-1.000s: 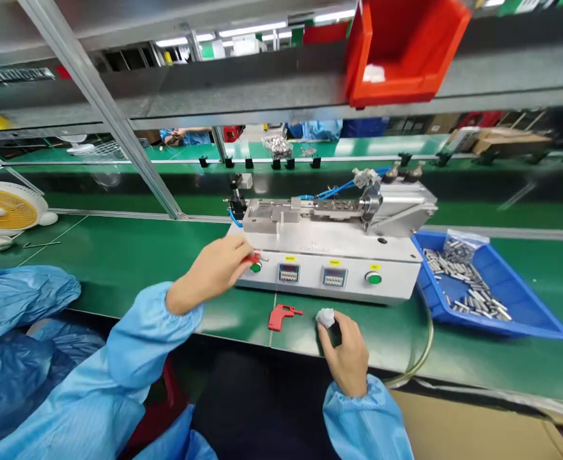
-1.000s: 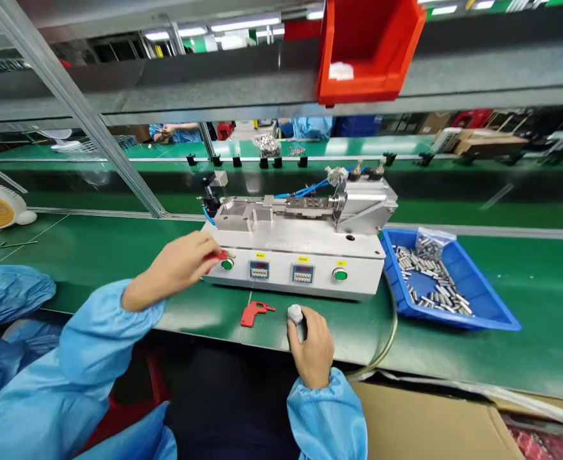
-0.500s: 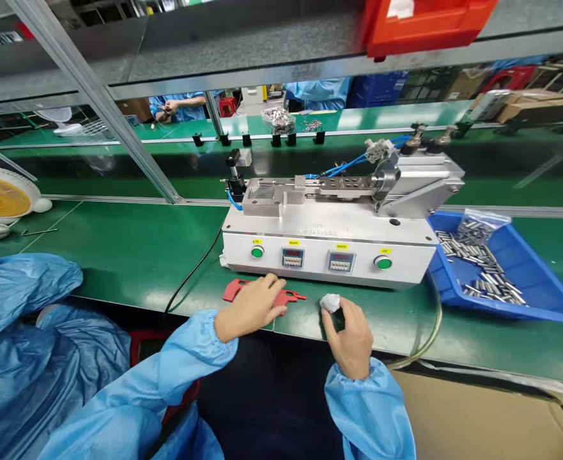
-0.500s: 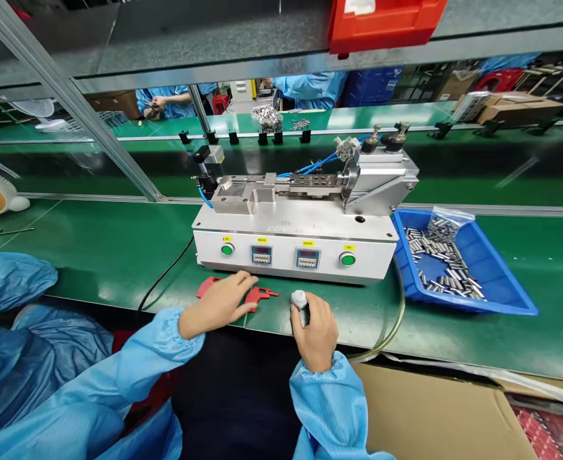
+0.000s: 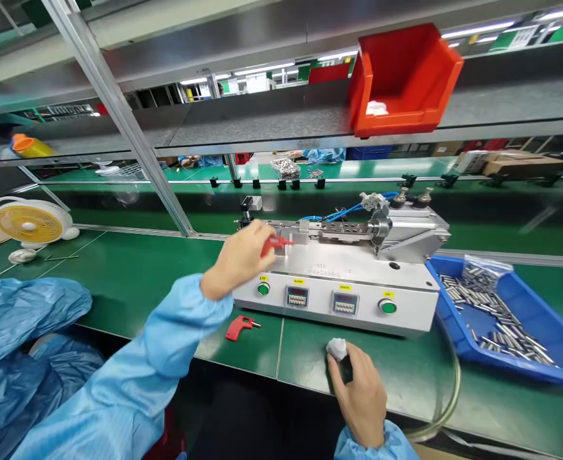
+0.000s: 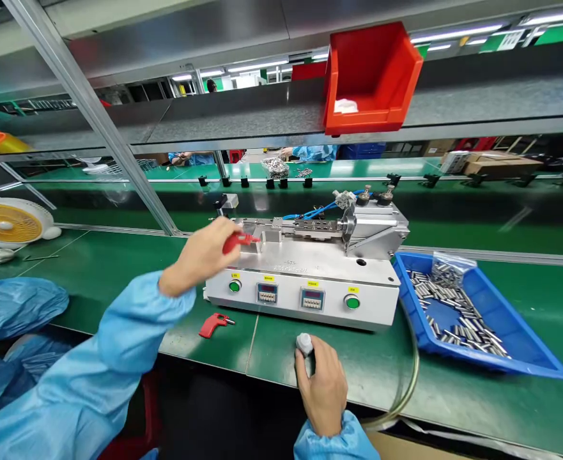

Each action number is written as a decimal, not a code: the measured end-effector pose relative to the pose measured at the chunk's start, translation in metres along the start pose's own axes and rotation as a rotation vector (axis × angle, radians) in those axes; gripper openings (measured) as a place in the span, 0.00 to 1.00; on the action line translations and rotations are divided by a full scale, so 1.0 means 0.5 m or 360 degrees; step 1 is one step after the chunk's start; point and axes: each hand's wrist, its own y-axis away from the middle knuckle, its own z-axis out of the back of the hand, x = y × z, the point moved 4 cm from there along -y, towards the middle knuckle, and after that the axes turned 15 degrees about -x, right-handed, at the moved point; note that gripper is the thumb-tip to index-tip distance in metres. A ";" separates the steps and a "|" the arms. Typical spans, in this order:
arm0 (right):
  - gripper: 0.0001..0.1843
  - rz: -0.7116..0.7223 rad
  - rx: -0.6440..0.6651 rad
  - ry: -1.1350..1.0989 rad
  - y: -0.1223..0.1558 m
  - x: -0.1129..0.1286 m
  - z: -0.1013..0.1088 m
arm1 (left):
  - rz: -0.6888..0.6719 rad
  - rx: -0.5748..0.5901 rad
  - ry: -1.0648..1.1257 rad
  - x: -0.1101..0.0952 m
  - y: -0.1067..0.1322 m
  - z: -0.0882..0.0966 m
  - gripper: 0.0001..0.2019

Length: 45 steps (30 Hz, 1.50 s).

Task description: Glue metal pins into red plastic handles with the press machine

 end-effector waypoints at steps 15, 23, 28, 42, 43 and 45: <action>0.17 -0.0154 0.0093 -0.0117 0.018 -0.018 0.004 | 0.0072 -0.0009 -0.0286 0.028 -0.060 -0.080 0.15; 0.26 -0.0508 0.0103 -0.0355 0.030 -0.031 0.012 | 0.0038 -0.0280 0.0187 0.066 0.019 -0.057 0.11; 0.22 -0.0935 -0.0072 -0.0554 0.006 -0.069 0.053 | -0.0056 -0.0468 0.0473 0.079 0.158 -0.044 0.12; 0.18 -0.0746 -0.0021 -0.0275 -0.219 -0.142 0.038 | 0.0274 0.0200 0.0506 0.054 0.192 -0.098 0.06; 0.18 -0.0757 -0.0028 -0.0270 -0.218 -0.143 0.036 | 0.0279 0.0239 0.0467 0.053 0.187 -0.095 0.05; 0.20 -0.0784 -0.0057 -0.0250 -0.218 -0.147 0.030 | 0.0294 0.0298 0.0374 0.051 0.176 -0.090 0.03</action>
